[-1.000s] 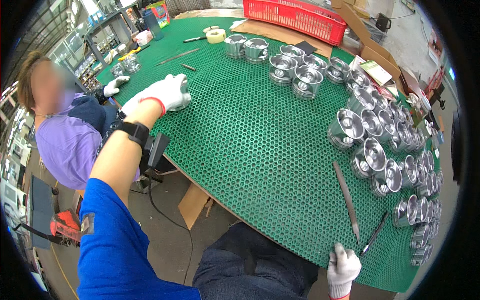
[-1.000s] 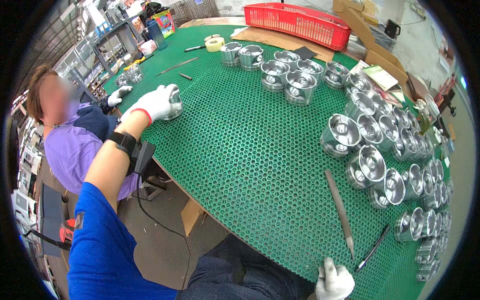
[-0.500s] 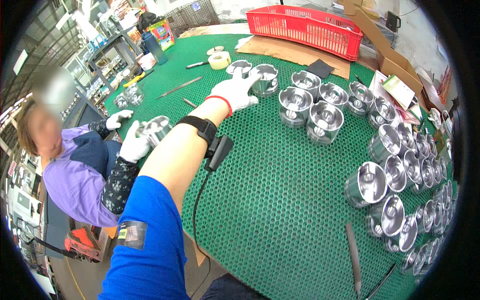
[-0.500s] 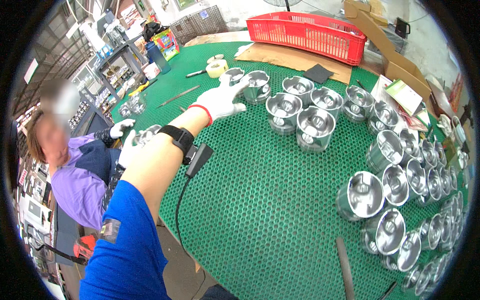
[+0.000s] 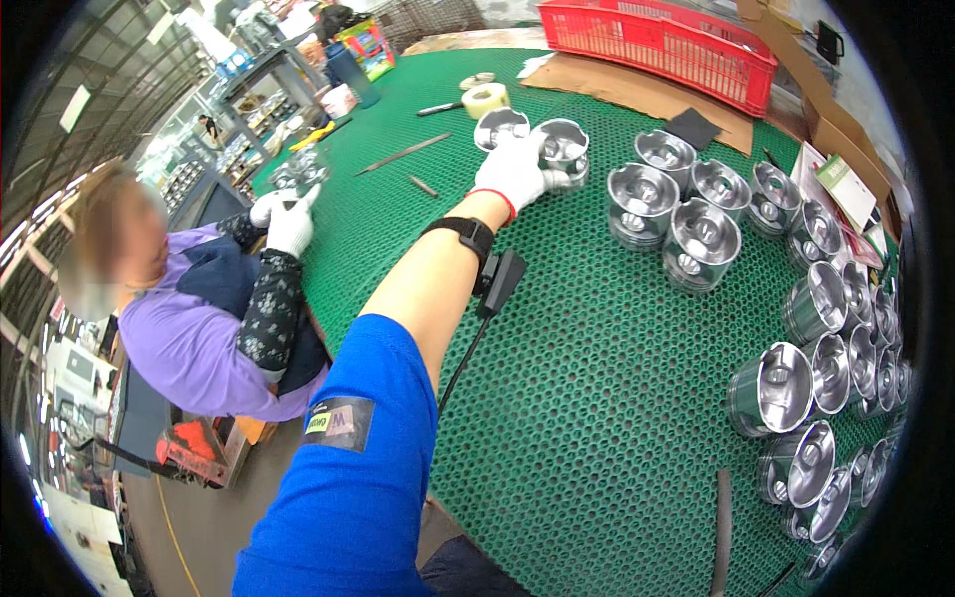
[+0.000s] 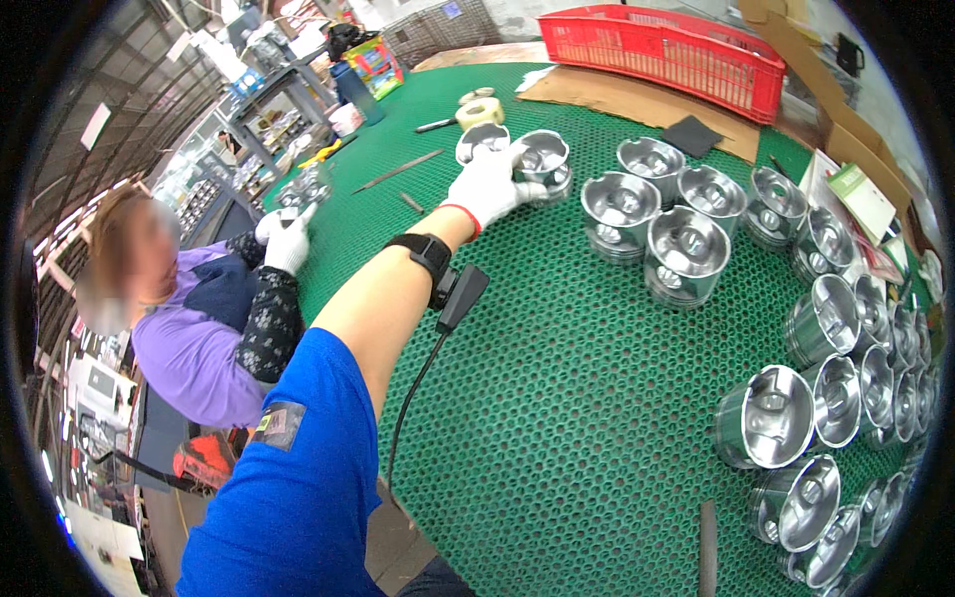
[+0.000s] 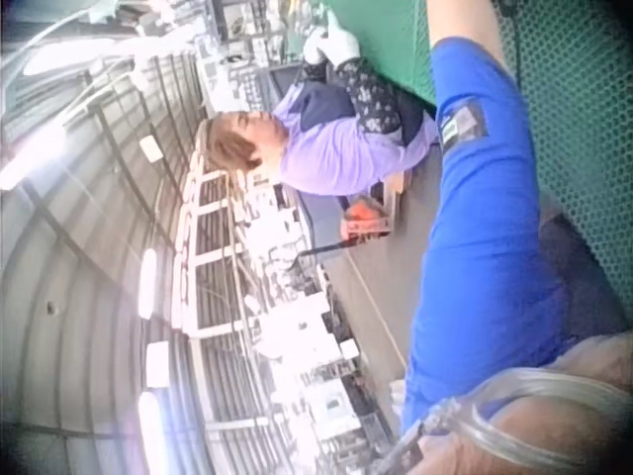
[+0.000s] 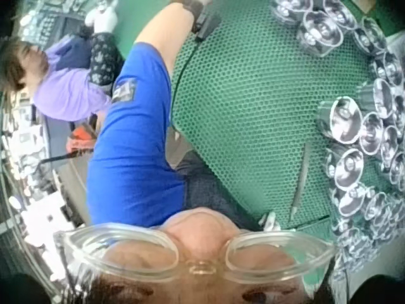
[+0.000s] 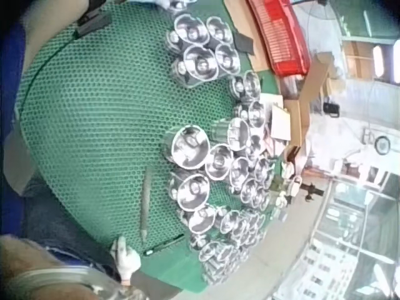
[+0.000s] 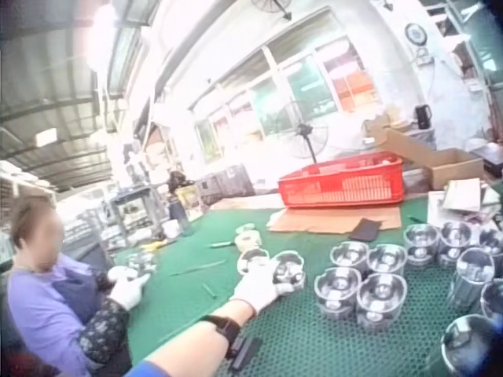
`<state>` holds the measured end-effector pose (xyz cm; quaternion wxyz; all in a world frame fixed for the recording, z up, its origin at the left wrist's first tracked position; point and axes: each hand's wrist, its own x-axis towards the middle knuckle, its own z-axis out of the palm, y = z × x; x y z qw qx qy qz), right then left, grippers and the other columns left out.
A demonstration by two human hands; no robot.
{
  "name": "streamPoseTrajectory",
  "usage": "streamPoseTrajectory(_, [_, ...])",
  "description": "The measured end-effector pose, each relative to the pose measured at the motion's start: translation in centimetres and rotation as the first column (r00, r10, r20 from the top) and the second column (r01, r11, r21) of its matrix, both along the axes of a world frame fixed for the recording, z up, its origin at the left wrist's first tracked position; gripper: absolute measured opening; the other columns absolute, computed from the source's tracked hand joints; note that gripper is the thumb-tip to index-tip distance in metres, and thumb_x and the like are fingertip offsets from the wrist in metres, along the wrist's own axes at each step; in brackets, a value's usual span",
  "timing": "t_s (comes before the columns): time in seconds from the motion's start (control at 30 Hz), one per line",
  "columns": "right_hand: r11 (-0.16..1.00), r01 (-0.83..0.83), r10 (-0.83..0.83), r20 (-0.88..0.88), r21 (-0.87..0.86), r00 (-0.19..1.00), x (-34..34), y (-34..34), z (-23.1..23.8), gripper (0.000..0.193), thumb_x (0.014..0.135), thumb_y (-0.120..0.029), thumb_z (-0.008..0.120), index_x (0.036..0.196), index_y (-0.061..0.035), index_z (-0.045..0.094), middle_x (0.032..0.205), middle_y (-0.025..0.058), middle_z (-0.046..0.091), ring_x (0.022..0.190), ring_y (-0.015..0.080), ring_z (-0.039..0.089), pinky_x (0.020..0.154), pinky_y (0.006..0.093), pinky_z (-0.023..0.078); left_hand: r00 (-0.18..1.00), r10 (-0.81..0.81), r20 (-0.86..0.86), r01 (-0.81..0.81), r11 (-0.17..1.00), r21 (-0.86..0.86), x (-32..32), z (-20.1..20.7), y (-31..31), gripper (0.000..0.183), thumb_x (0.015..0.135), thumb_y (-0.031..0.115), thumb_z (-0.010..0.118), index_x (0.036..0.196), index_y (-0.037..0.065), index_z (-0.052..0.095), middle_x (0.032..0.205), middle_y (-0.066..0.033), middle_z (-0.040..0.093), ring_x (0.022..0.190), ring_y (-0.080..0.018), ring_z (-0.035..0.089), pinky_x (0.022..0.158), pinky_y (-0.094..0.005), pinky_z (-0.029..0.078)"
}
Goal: Manually file the edges of metal pistons and mark inspected parts with a pen.
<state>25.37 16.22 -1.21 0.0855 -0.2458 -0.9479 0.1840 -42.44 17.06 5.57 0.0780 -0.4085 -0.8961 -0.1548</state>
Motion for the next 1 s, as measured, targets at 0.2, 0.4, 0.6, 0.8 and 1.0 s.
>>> streamPoseTrajectory(0.2, [0.765, 0.476, -0.48, 0.108, -0.434, 0.871, 3.7, -2.5, -0.2, 0.038, 0.093, -0.038, 0.061, 0.106, -0.0022, 0.065, 0.076, 0.0154, 0.061, 0.056, 0.0225, 0.055, 0.056, 0.0343, 0.048, 0.95, -0.242, 0.199, 0.201, 0.958, 0.205, 7.2, -0.9, -7.5, 0.069, 0.073, 0.044, 0.079, 0.126, 0.009, 0.054, 0.126, -0.0308, 0.049, 0.116, -0.0425, 0.051, 0.098, -0.0446, 0.045])
streamPoseTrajectory(0.4, [0.941, 0.002, -0.006, 0.012, 0.338, 1.0, -1.2, -1.8, 3.4, 0.037, 0.083, -0.019, 0.072, 0.118, -0.0071, 0.065, 0.08, 0.0209, 0.063, 0.063, 0.0367, 0.06, 0.057, 0.0409, 0.051, 0.932, -0.246, 0.265, 0.233, 0.969, 0.081, 21.8, -0.5, -17.3, 0.058, 0.07, 0.044, 0.081, 0.111, 0.009, 0.06, 0.132, -0.0245, 0.046, 0.105, -0.0442, 0.058, 0.089, -0.0467, 0.051])
streamPoseTrajectory(0.6, [0.932, 0.106, -0.044, -0.18, 0.347, 0.983, -2.2, -3.1, 0.9, 0.032, 0.074, -0.016, 0.073, 0.105, -0.0175, 0.069, 0.064, 0.0062, 0.052, 0.053, 0.0264, 0.054, 0.048, 0.0395, 0.045, 0.795, -0.552, 0.251, 0.568, 0.823, 0.013, 34.5, 0.6, -18.7, 0.058, 0.062, 0.033, 0.087, 0.108, 0.01, 0.06, 0.135, -0.0231, 0.044, 0.109, -0.0413, 0.059, 0.089, -0.0437, 0.054])
streamPoseTrajectory(0.8, [0.89, 0.12, -0.035, -0.197, 0.439, 0.98, -2.1, -3.7, 1.7, 0.032, 0.076, -0.017, 0.073, 0.107, -0.0173, 0.067, 0.07, 0.0047, 0.058, 0.058, 0.0241, 0.059, 0.051, 0.0374, 0.048, 0.778, -0.584, 0.233, 0.337, 0.7, 0.63, 36.4, -4.5, -20.2, 0.083, 0.062, 0.029, 0.088, 0.13, 0.003, 0.049, 0.133, -0.0214, 0.046, 0.115, -0.0374, 0.056, 0.095, -0.0408, 0.051])
streamPoseTrajectory(1.0, [0.967, 0.09, -0.056, -0.142, 0.24, 0.988, 0.2, -2.7, 2.6, 0.036, 0.077, -0.019, 0.071, 0.112, -0.0149, 0.066, 0.077, 0.0072, 0.061, 0.067, 0.0253, 0.062, 0.059, 0.0351, 0.051, 0.793, -0.607, 0.05, 0.558, 0.757, 0.34, 42.0, -1.3, -16.7, 0.1, 0.056, 0.033, 0.088, 0.137, 0.0, 0.039, 0.119, -0.0195, 0.056, 0.109, -0.0395, 0.055, 0.095, -0.0475, 0.044])
